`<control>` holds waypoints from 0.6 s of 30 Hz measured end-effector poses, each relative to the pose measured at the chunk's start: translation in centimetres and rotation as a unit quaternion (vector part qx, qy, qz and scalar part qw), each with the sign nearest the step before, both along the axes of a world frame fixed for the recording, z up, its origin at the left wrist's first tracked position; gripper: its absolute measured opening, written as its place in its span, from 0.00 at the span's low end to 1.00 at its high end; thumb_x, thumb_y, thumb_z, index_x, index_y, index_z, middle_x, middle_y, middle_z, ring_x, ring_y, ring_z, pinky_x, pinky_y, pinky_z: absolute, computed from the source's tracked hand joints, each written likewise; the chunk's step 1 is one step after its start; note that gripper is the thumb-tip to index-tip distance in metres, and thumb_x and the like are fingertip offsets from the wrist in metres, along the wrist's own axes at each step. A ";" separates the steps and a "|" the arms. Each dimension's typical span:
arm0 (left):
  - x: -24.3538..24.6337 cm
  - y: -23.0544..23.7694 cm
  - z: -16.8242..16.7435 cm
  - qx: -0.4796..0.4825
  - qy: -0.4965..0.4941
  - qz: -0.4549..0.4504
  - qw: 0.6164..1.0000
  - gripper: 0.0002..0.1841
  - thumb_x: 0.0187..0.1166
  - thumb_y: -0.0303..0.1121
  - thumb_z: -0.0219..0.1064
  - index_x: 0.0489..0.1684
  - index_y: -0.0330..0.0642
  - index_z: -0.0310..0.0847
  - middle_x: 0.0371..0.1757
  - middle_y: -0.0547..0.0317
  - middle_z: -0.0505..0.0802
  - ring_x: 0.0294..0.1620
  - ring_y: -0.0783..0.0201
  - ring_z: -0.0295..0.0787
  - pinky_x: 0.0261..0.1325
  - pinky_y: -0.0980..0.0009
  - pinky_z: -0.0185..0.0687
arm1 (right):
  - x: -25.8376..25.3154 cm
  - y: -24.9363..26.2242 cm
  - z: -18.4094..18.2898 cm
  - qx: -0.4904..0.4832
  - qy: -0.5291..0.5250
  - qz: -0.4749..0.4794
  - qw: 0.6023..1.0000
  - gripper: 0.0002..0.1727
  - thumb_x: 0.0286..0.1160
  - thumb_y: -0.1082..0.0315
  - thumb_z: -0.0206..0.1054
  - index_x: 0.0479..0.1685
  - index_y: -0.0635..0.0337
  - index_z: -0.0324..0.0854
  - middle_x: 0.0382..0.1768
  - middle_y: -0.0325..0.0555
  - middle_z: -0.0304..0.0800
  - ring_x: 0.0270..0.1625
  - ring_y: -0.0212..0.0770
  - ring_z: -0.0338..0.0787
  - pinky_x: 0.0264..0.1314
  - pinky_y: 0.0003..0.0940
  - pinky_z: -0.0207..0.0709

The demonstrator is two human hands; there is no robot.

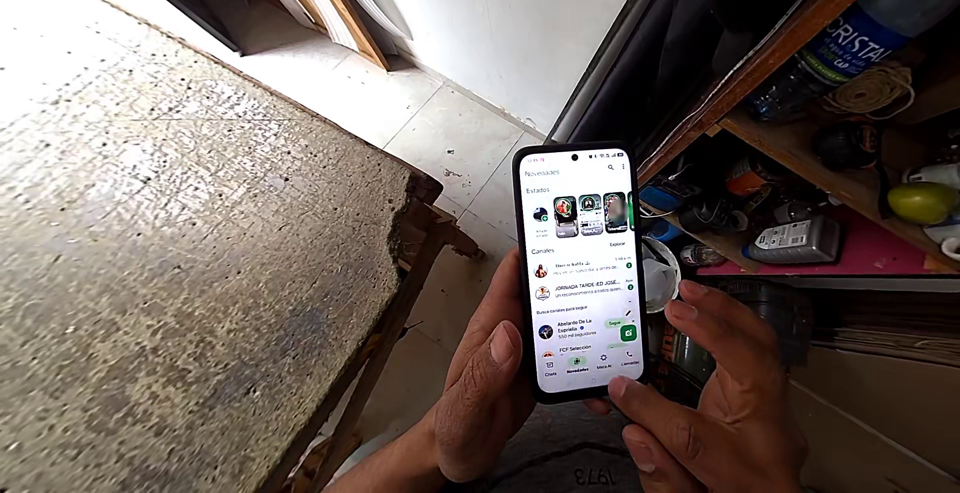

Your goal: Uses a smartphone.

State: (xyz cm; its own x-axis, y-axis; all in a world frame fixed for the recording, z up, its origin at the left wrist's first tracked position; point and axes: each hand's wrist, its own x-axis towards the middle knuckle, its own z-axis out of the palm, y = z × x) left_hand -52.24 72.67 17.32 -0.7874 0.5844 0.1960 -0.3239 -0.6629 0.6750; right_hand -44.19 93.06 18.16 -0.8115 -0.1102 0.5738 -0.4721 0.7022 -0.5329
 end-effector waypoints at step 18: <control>0.2 0.6 -0.2 -0.012 0.019 -0.012 1.000 0.33 0.90 0.53 0.52 0.90 0.50 0.50 0.76 0.50 0.80 0.74 0.55 0.82 0.70 0.57 0.86 | -2.6 -0.7 1.5 0.034 -0.058 -0.052 0.996 0.27 0.86 0.33 0.47 0.75 0.26 0.78 0.91 0.49 0.55 0.95 0.54 0.47 0.91 0.57 0.52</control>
